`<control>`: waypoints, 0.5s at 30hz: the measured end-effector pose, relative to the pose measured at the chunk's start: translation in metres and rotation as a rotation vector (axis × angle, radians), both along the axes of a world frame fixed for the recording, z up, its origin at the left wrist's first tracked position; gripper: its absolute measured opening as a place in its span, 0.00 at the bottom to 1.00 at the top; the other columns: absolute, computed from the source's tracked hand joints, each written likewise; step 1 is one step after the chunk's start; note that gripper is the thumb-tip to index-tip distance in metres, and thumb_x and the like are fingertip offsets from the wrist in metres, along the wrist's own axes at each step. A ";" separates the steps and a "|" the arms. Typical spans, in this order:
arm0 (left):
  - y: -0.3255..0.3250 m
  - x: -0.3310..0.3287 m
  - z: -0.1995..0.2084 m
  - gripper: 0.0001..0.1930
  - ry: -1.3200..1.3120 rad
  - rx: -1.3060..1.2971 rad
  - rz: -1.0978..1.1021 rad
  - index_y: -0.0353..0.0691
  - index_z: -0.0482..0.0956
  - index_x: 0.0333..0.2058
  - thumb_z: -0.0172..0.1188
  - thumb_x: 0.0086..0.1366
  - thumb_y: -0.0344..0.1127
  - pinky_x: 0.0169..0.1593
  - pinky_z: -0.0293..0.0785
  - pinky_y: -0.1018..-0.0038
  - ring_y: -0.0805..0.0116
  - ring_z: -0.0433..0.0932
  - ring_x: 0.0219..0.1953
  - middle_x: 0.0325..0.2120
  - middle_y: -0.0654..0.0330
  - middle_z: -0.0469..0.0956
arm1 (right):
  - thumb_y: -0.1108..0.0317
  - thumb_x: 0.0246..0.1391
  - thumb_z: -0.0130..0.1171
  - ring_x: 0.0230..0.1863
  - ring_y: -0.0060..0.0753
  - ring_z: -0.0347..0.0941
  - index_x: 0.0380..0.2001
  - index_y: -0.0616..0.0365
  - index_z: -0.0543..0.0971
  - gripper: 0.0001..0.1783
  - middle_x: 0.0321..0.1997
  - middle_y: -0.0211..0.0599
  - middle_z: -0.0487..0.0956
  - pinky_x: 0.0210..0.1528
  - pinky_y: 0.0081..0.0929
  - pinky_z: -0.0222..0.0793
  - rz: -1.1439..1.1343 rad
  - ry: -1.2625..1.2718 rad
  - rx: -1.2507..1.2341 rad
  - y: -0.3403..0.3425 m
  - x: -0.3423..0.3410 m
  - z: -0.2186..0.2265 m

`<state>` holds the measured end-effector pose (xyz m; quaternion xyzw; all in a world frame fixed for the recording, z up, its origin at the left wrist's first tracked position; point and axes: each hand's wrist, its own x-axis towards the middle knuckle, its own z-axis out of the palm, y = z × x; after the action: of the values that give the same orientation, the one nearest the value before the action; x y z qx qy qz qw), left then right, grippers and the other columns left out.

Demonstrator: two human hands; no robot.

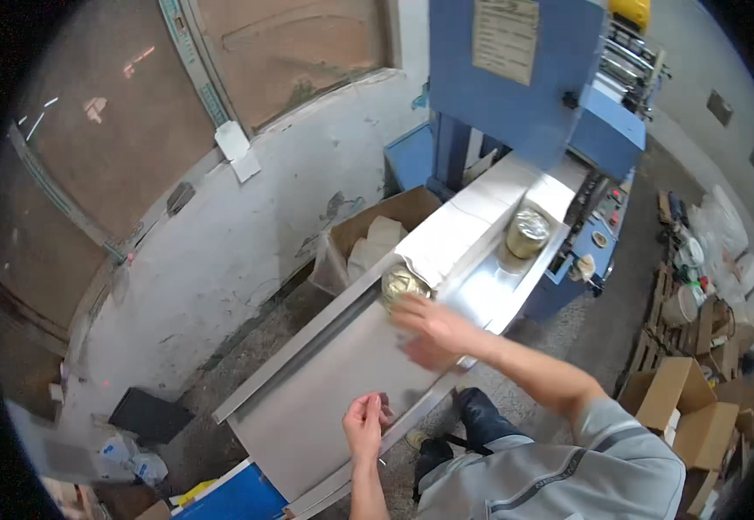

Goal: Sorting stacks of paper products from a production machine and placing them onto a conveyor belt for packaging.

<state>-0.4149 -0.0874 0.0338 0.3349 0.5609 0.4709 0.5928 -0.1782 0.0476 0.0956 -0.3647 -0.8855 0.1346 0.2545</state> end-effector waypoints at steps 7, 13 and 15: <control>0.043 -0.007 0.005 0.12 0.237 0.039 0.275 0.36 0.77 0.41 0.57 0.69 0.39 0.24 0.64 0.83 0.82 0.68 0.20 0.20 0.67 0.74 | 0.61 0.32 0.72 0.63 0.62 0.58 0.59 0.58 0.68 0.46 0.60 0.63 0.64 0.65 0.49 0.55 -0.058 -0.318 0.088 0.075 -0.002 -0.014; 0.177 0.078 0.019 0.24 0.367 0.091 0.093 0.28 0.66 0.56 0.55 0.70 0.41 0.37 0.73 0.78 0.74 0.75 0.32 0.32 0.59 0.78 | 0.62 0.37 0.66 0.63 0.58 0.58 0.59 0.57 0.68 0.40 0.60 0.57 0.63 0.60 0.54 0.59 0.027 -0.216 0.131 0.032 0.015 -0.040; 0.220 0.116 0.021 0.35 0.442 0.013 -0.078 0.26 0.60 0.60 0.55 0.68 0.52 0.51 0.72 0.69 0.58 0.77 0.46 0.44 0.45 0.78 | 0.62 0.47 0.55 0.58 0.53 0.63 0.54 0.56 0.73 0.28 0.58 0.51 0.67 0.51 0.54 0.64 0.074 -0.142 0.172 0.019 0.029 -0.036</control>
<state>-0.2984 0.1322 0.0545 0.4550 0.6607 0.3663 0.4714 -0.1494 0.0663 0.0597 -0.3171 -0.9225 0.0411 0.2164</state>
